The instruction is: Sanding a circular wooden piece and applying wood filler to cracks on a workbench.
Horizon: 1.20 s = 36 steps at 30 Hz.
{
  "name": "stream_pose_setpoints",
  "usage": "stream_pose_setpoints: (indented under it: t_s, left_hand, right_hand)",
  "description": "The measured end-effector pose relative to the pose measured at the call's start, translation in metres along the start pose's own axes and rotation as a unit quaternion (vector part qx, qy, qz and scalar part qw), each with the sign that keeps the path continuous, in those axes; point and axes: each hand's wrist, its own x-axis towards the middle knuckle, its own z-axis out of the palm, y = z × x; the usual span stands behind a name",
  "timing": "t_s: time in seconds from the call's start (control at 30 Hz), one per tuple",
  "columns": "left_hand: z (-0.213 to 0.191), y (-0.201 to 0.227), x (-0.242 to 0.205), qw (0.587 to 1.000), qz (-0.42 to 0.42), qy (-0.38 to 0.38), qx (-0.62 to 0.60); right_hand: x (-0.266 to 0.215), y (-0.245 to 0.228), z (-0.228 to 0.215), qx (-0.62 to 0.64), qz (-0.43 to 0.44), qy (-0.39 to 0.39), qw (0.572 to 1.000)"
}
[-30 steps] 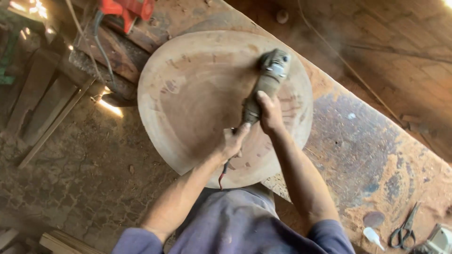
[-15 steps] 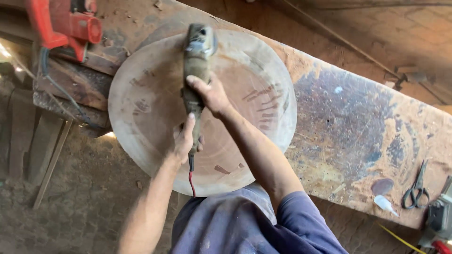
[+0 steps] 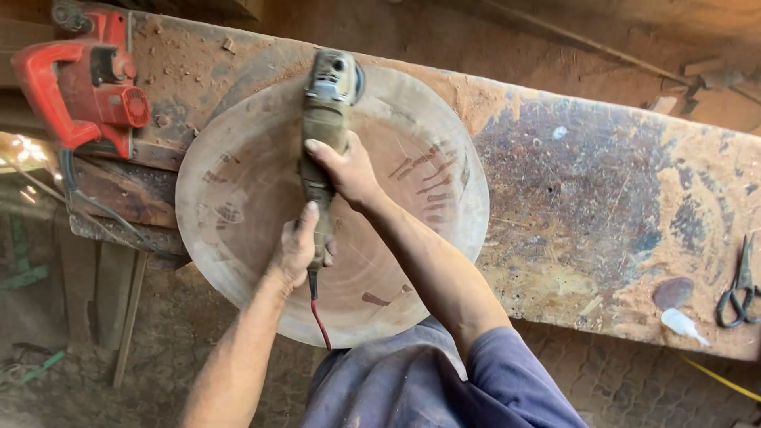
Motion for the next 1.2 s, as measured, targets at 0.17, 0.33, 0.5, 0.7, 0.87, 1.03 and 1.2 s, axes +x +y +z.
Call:
stream_pose_setpoints:
  t_s: [0.17,0.33,0.5,0.7,0.87,1.03,1.2]
  left_hand:
    - [-0.005,-0.002,0.006,0.997,0.003,-0.045,0.067]
    - [0.011,-0.005,0.01,0.994,-0.014,-0.074,0.073]
    - [0.011,0.001,0.009,0.999,0.004,-0.034,0.029]
    - [0.009,-0.006,0.007,0.996,-0.005,-0.058,0.061]
    - [0.029,-0.018,-0.006,0.963,-0.037,-0.174,0.204]
    - [0.033,-0.048,-0.015,0.926,-0.04,-0.26,0.272]
    - [0.037,-0.05,-0.001,0.936,-0.027,-0.231,0.263]
  right_hand:
    - [-0.016,-0.021,-0.005,0.011,0.018,0.042,0.999]
    - [-0.021,-0.015,-0.037,0.048,-0.002,0.056,0.997]
    - [0.003,0.001,-0.018,0.039,-0.011,0.03,0.999]
    - [-0.02,-0.004,-0.031,-0.001,0.067,0.063,0.996]
    - [-0.075,0.02,-0.07,0.118,-0.002,0.157,0.98]
    - [-0.123,0.03,-0.101,0.07,-0.014,0.216,0.974]
    - [-0.08,0.031,-0.097,0.079,-0.031,0.159,0.984]
